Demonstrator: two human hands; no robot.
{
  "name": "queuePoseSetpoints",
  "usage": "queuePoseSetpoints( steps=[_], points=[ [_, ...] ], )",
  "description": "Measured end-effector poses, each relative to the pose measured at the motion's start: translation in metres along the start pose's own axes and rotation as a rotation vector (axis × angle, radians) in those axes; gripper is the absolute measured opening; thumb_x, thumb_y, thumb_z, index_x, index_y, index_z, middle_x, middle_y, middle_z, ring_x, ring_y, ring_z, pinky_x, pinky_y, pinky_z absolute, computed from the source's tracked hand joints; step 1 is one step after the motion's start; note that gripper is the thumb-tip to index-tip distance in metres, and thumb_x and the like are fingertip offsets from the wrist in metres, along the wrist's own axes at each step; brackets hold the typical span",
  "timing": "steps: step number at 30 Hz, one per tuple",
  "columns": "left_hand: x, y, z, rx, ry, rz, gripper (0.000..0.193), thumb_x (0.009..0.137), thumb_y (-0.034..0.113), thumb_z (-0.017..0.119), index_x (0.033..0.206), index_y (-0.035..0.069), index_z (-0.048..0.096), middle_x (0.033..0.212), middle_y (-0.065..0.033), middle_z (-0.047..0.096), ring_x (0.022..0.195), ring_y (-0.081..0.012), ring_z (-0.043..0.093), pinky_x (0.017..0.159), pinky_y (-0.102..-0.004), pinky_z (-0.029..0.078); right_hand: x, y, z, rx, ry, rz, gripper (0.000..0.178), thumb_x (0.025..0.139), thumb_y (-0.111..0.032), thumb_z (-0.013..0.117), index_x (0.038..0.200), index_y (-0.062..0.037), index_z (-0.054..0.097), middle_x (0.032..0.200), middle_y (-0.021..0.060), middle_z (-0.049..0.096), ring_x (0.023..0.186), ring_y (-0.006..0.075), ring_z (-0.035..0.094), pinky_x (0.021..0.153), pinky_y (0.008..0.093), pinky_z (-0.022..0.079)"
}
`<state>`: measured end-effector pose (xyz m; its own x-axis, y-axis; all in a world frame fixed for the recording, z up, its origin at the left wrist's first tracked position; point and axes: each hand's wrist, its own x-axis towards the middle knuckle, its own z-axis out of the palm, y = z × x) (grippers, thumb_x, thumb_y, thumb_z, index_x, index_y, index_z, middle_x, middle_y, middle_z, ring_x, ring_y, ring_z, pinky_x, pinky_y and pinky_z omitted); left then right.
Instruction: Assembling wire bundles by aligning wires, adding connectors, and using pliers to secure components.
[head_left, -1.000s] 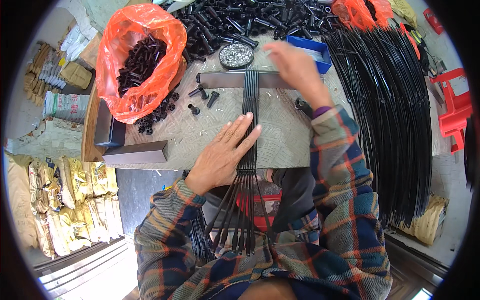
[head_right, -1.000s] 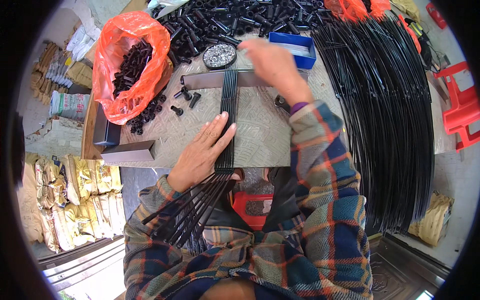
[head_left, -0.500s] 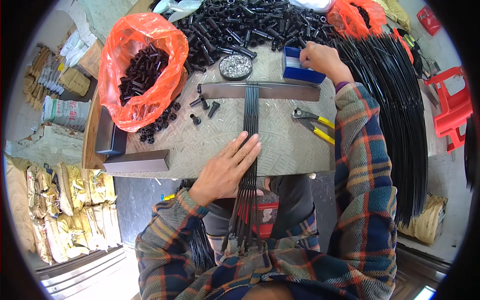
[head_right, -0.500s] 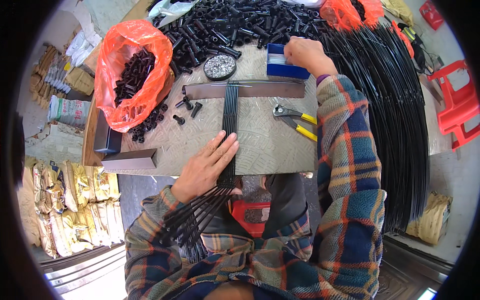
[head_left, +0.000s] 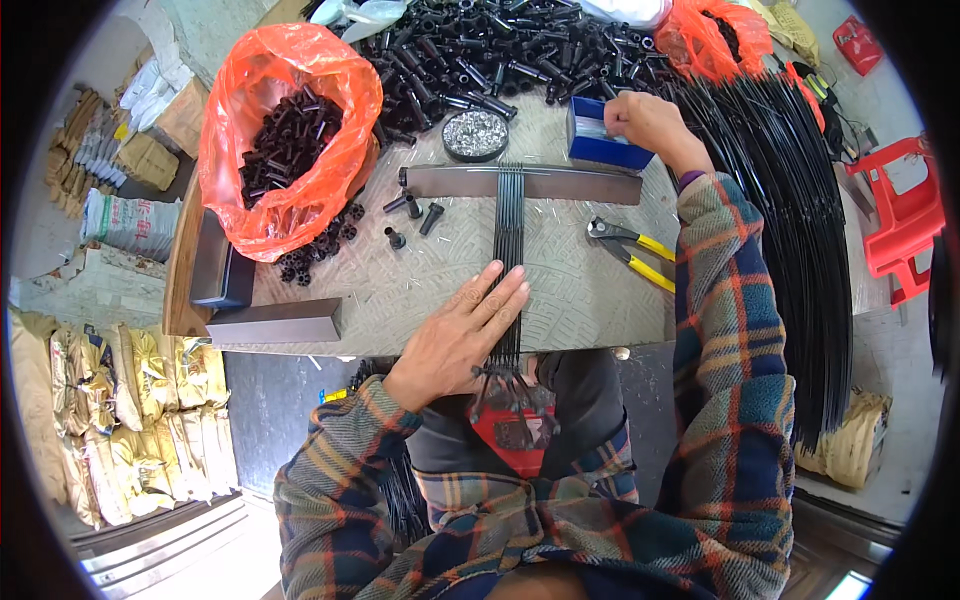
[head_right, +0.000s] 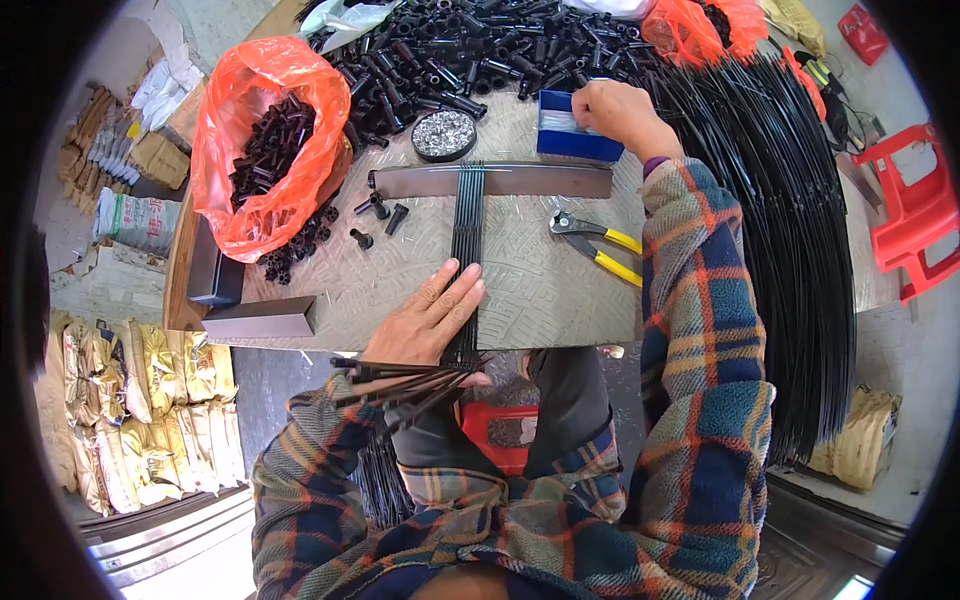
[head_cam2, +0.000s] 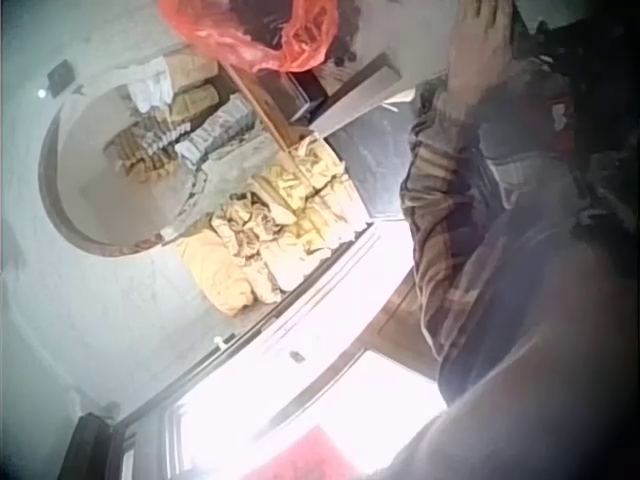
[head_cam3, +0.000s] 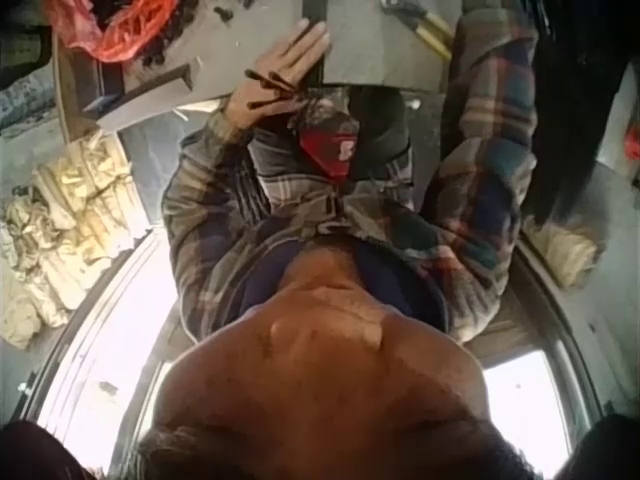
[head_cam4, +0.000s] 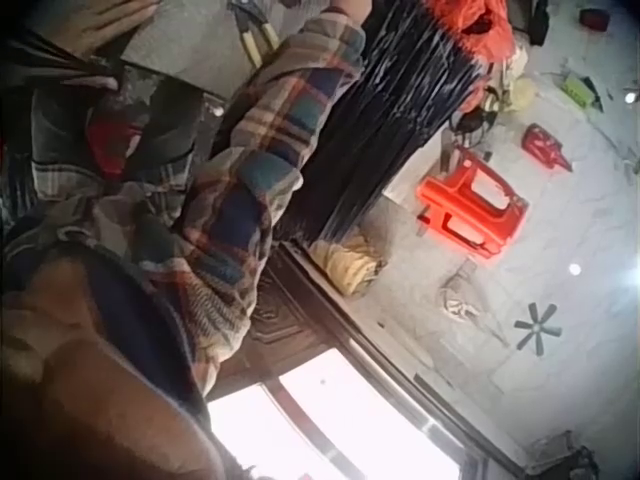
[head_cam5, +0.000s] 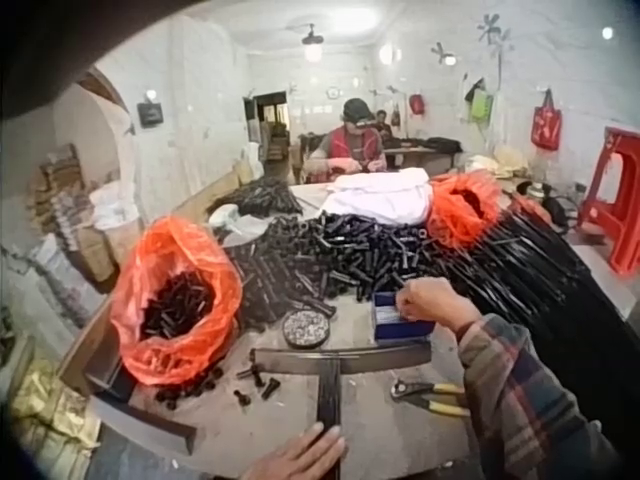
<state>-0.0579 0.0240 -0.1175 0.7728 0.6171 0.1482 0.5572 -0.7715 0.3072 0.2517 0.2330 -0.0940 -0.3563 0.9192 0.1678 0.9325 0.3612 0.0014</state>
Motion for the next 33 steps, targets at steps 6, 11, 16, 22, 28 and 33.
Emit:
queuePoseSetpoints(
  steps=[6,11,16,22,28,33],
  points=[
    [0.000,0.000,0.003,0.103,0.044,0.003,0.089,0.069,0.056,0.061,0.129,-0.004,0.036,0.137,-0.0173,0.032,0.130,-0.0352,0.026,0.105,-0.0396,0.027,-0.006,-0.021,-0.001,0.163,0.338,0.000,0.009,0.079,-0.014,0.054,0.084,-0.0141,0.060,0.084,0.0064,0.060,0.078,0.0301,0.060,0.064,0.0392,0.048],
    [0.001,-0.001,0.006,0.048,0.056,-0.002,0.088,0.069,0.055,0.062,0.129,-0.004,0.037,0.137,-0.0177,0.033,0.129,-0.0357,0.027,0.105,-0.0399,0.028,-0.030,-0.090,0.010,0.309,0.285,-0.261,0.015,0.078,-0.009,0.051,0.087,-0.0158,0.060,0.079,0.0060,0.057,0.074,0.0298,0.060,0.061,0.0395,0.048],
    [0.005,0.001,0.003,0.028,0.065,0.009,0.088,0.068,0.055,0.063,0.128,-0.005,0.037,0.136,-0.0182,0.035,0.128,-0.0362,0.029,0.104,-0.0399,0.028,-0.043,-0.087,0.012,0.274,0.284,-0.204,0.021,0.076,-0.008,0.052,0.087,-0.0177,0.066,0.078,0.0064,0.057,0.070,0.0293,0.060,0.059,0.0394,0.046],
    [0.005,0.002,0.001,0.021,0.045,-0.004,0.086,0.070,0.053,0.061,0.128,-0.006,0.037,0.136,-0.0178,0.034,0.129,-0.0344,0.028,0.105,-0.0389,0.027,-0.045,-0.086,0.010,0.241,0.273,-0.162,0.023,0.076,-0.008,0.052,0.089,-0.0193,0.068,0.076,0.0074,0.058,0.069,0.0295,0.060,0.058,0.0397,0.046],
    [0.007,0.004,0.001,0.018,0.038,-0.002,0.086,0.070,0.054,0.061,0.128,-0.005,0.037,0.136,-0.0179,0.034,0.129,-0.0343,0.028,0.105,-0.0391,0.027,-0.045,-0.089,0.009,0.242,0.281,-0.184,0.022,0.076,-0.009,0.053,0.088,-0.0197,0.068,0.077,0.0075,0.058,0.070,0.0293,0.060,0.059,0.0394,0.045],
    [0.006,0.002,0.001,0.027,0.035,-0.006,0.085,0.071,0.054,0.060,0.128,-0.005,0.037,0.136,-0.0182,0.034,0.129,-0.0345,0.028,0.105,-0.0392,0.027,-0.047,-0.088,0.007,0.221,0.264,-0.136,0.022,0.077,-0.009,0.052,0.088,-0.0196,0.068,0.078,0.0078,0.058,0.071,0.0294,0.060,0.060,0.0397,0.045]
  ],
)
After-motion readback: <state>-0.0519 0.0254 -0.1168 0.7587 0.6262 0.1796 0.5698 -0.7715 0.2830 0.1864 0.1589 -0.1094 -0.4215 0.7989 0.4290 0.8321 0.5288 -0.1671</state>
